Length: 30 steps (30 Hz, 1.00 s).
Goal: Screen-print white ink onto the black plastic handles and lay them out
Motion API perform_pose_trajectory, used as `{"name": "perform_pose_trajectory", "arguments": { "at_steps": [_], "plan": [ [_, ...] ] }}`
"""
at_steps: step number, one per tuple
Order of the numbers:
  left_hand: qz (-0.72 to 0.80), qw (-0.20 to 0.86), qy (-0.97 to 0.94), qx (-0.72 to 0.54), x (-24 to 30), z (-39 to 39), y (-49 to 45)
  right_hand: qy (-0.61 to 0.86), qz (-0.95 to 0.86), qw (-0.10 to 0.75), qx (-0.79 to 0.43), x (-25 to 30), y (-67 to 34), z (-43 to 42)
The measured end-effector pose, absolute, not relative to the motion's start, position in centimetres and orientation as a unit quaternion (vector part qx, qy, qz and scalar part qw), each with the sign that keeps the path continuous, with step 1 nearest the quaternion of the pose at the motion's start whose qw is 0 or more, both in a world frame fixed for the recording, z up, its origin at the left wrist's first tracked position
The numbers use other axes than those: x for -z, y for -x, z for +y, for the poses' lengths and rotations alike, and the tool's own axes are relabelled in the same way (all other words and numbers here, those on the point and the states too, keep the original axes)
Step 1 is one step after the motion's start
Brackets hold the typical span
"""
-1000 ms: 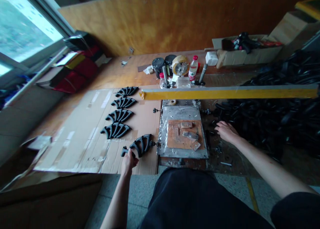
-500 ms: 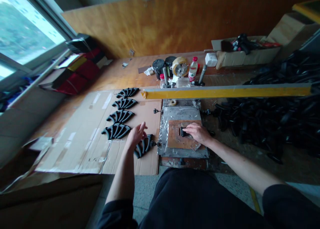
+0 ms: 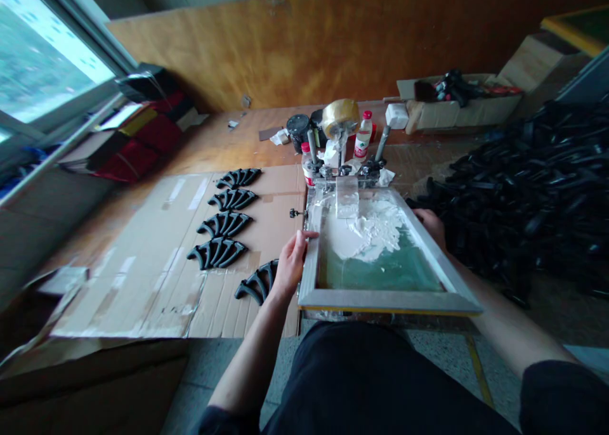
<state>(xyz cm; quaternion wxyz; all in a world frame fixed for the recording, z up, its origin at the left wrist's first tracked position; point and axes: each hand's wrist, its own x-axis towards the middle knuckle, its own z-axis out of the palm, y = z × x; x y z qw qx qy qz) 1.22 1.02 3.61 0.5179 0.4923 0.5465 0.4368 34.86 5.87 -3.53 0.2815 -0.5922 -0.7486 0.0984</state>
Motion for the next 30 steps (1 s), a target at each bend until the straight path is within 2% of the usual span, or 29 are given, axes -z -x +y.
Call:
{"name": "perform_pose_trajectory", "arguments": {
  "at_steps": [3, 5, 11, 18, 21, 27, 30],
  "plan": [
    [0.594, 0.515, -0.487, -0.381, 0.5, -0.7, -0.7, 0.637, -0.689, 0.344, -0.044, 1.7, -34.3, 8.2],
    [0.621, 0.494, -0.495, -0.353, 2.8, -0.9, -0.9, 0.603, -0.721, 0.339, -0.038, 0.4, -31.2, 9.4],
    [0.644, 0.468, -0.517, -0.315, 5.7, -0.1, -1.0, 0.548, -0.819, 0.128, -0.112, -1.0, -22.9, 8.7],
    [0.638, 0.473, -0.521, -0.312, 6.7, -0.2, -0.5, 0.344, -0.915, 0.093, -0.190, 0.6, -26.2, 2.9],
    [0.635, 0.481, -0.516, -0.314, 6.6, -0.2, -0.6, 0.333, -0.918, 0.057, -0.207, -0.3, -26.8, 3.3],
    [0.623, 0.490, -0.516, -0.324, 6.0, -0.3, -0.5, 0.393, -0.886, 0.180, -0.165, 1.4, -25.1, 3.2],
    [0.620, 0.497, -0.512, -0.326, 6.2, -0.3, -0.5, 0.359, -0.900, 0.167, -0.181, 2.6, -25.8, 1.7]
  ]
}}
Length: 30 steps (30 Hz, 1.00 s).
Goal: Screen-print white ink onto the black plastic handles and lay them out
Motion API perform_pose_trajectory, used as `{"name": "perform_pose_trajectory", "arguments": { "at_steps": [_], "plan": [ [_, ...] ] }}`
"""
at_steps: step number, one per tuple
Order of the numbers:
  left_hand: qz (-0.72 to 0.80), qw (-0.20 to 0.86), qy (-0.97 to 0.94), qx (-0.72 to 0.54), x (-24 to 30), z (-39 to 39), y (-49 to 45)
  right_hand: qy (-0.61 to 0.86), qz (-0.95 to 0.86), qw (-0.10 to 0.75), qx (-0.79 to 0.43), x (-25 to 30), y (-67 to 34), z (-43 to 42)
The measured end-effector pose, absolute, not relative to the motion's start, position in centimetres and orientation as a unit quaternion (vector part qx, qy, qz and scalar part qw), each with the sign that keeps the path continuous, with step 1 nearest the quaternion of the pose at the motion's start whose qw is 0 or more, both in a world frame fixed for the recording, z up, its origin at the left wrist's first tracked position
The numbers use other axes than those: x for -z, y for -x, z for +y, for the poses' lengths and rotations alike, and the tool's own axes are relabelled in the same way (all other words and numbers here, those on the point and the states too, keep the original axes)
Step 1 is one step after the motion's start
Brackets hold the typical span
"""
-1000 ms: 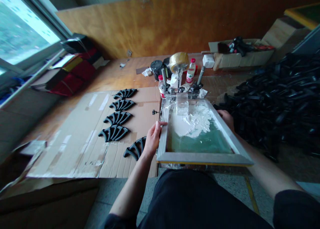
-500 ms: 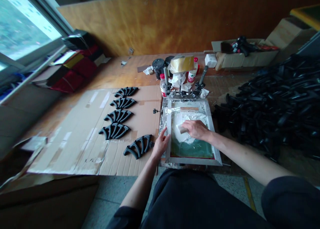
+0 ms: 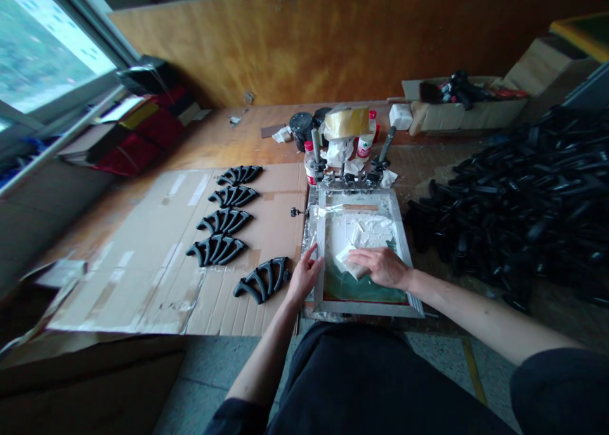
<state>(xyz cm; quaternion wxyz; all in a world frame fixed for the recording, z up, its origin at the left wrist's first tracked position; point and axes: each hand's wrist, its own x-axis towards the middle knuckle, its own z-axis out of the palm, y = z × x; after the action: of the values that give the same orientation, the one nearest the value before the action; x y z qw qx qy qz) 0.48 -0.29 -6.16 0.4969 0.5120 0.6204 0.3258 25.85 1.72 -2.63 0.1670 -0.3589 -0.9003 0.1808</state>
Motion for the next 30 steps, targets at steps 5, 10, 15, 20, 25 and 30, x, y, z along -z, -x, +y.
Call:
{"name": "perform_pose_trajectory", "arguments": {
  "at_steps": [5, 10, 15, 20, 25, 30],
  "plan": [
    [0.623, 0.512, -0.498, -0.318, 5.7, -0.1, -0.4, 0.393, -0.888, 0.145, -0.192, 0.2, -25.6, 4.2],
    [0.603, 0.535, -0.474, -0.354, 1.6, -0.4, -0.4, 0.501, -0.828, 0.223, -0.117, -3.9, -24.5, 10.1],
    [0.530, 0.548, -0.433, -0.481, -4.4, 0.8, -1.7, 0.600, -0.694, 0.384, -0.105, -4.0, -33.3, 13.6],
    [0.425, 0.516, -0.461, -0.583, -8.9, 5.1, -3.7, 0.700, -0.603, 0.339, -0.177, 2.2, -36.4, 10.7],
    [0.445, 0.557, -0.423, -0.560, -7.7, 5.2, -5.3, 0.581, -0.783, 0.149, -0.163, 6.3, -28.1, 4.4],
    [0.512, 0.751, -0.291, -0.300, -0.4, -1.1, -7.4, 0.603, -0.780, 0.102, -0.132, 4.4, -22.7, 1.0]
  ]
}}
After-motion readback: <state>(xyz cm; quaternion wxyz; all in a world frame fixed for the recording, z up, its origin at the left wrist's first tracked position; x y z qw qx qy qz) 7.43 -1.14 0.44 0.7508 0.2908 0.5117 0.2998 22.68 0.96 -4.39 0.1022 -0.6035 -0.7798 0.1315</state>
